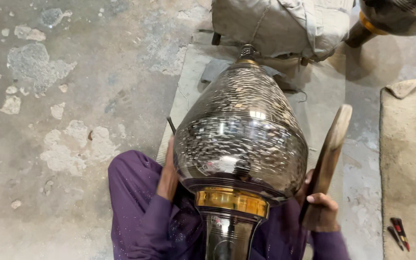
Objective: The person sits cross-legged on the floor holding a large patterned brass vessel on their lap. They hold a punch against the metal surface with one hand and strike it with a wooden mallet in the other hand, working the patterned decoration around the vessel's body and rotating the vessel to reach new areas.
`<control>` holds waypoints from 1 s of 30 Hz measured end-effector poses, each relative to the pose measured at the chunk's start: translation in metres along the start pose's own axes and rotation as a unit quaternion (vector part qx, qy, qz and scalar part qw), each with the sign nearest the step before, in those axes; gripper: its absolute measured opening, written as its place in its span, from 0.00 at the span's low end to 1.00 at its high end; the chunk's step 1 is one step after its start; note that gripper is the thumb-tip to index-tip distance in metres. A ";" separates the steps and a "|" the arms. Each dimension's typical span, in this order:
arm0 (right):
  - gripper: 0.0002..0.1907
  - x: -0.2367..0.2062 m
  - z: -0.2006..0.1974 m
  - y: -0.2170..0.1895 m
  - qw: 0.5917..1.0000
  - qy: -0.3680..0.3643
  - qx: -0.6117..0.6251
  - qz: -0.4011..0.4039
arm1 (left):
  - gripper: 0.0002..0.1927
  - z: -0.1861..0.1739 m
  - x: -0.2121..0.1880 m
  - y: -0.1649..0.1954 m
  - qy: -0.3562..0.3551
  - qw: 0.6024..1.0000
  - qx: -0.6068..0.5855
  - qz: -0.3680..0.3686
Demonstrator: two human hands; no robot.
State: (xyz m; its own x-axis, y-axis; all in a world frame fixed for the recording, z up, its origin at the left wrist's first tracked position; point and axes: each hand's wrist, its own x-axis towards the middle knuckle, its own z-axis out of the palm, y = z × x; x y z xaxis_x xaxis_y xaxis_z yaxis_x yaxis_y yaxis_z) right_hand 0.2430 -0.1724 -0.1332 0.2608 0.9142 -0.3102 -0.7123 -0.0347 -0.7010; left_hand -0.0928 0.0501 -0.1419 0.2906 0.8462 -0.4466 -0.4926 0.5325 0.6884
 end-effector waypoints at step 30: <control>0.21 -0.022 0.034 0.025 0.932 0.099 -0.324 -0.132 | 0.26 0.013 0.004 0.070 0.075 0.866 0.372 0.326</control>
State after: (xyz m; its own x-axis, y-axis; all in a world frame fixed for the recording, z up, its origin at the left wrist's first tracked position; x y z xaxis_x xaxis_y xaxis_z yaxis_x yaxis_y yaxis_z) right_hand 0.1974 -0.1799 -0.1222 0.5317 0.8354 -0.1393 -0.0801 -0.1141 -0.9902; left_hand -0.1156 0.0908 -0.0880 0.0114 0.9893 0.1452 0.1691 -0.1450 0.9749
